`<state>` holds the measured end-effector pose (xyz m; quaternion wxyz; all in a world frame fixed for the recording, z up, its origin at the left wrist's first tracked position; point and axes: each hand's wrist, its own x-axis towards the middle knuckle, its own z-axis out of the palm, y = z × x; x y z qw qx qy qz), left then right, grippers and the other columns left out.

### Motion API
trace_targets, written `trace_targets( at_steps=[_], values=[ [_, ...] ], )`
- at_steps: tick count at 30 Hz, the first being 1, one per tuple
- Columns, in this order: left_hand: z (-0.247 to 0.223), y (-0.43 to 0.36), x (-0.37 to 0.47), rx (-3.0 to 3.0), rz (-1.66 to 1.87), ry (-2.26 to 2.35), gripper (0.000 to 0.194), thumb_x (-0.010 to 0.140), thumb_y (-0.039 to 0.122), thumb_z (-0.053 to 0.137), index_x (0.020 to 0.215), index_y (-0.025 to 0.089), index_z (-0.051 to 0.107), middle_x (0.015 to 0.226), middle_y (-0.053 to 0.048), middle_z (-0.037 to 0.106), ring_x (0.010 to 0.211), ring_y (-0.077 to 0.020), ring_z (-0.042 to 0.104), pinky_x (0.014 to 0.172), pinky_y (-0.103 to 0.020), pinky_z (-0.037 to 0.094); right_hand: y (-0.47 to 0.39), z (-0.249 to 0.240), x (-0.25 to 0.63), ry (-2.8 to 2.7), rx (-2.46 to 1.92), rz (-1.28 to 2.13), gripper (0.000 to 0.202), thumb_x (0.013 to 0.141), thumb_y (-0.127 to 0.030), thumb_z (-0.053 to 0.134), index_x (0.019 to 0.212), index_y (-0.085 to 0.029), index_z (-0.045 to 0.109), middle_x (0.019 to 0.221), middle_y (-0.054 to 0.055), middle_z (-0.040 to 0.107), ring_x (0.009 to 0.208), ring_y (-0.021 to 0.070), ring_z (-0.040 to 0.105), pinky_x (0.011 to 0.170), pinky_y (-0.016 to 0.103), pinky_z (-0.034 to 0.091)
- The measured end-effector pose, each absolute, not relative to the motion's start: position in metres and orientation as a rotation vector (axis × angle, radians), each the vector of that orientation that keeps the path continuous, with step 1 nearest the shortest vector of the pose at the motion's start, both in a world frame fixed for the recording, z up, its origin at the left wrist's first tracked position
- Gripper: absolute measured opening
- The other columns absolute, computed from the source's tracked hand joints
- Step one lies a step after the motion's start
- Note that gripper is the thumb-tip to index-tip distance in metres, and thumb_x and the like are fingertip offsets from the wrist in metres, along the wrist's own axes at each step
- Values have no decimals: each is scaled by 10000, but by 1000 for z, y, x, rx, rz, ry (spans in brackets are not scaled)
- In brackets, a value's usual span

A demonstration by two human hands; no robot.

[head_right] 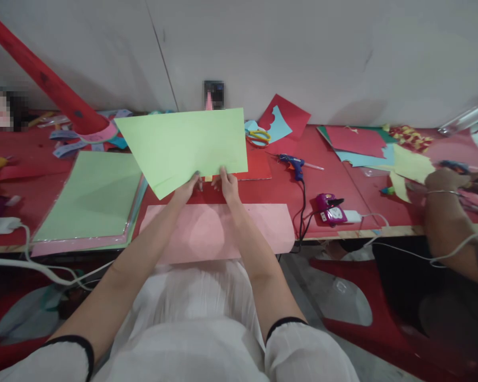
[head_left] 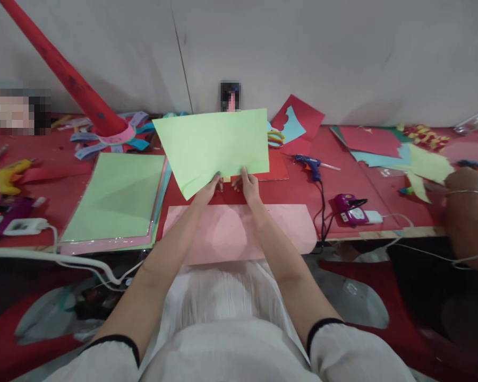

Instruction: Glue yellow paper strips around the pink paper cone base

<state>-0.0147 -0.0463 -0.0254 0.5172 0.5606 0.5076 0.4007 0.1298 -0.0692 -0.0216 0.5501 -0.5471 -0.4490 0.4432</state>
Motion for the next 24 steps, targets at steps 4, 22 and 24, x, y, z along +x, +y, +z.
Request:
trace_targets(
  at_steps=[4,22,24],
  values=[
    [-21,-49,-15,1381,974,1244,524,779,680,450,566,212,553,488,-12,553,466,-140,510,479,-267,393,-69,-22,129,-979,-1315,994,647,785,-749,310,495,-204,503,460,24,551,386,92,458,411,238,381],
    [-20,-54,-11,1348,1156,1190,519,817,642,422,564,207,549,569,-25,598,476,-115,521,541,-268,451,-40,-17,157,-836,-1348,731,320,851,-449,451,655,-210,534,574,-17,548,505,104,509,507,245,432],
    [-16,-58,-10,1391,1114,1191,509,810,629,436,563,208,578,565,-30,612,470,-123,528,526,-276,454,-24,-17,174,-890,-1350,798,314,875,-429,414,693,-213,553,625,-2,590,589,132,571,565,268,475]
  ],
)
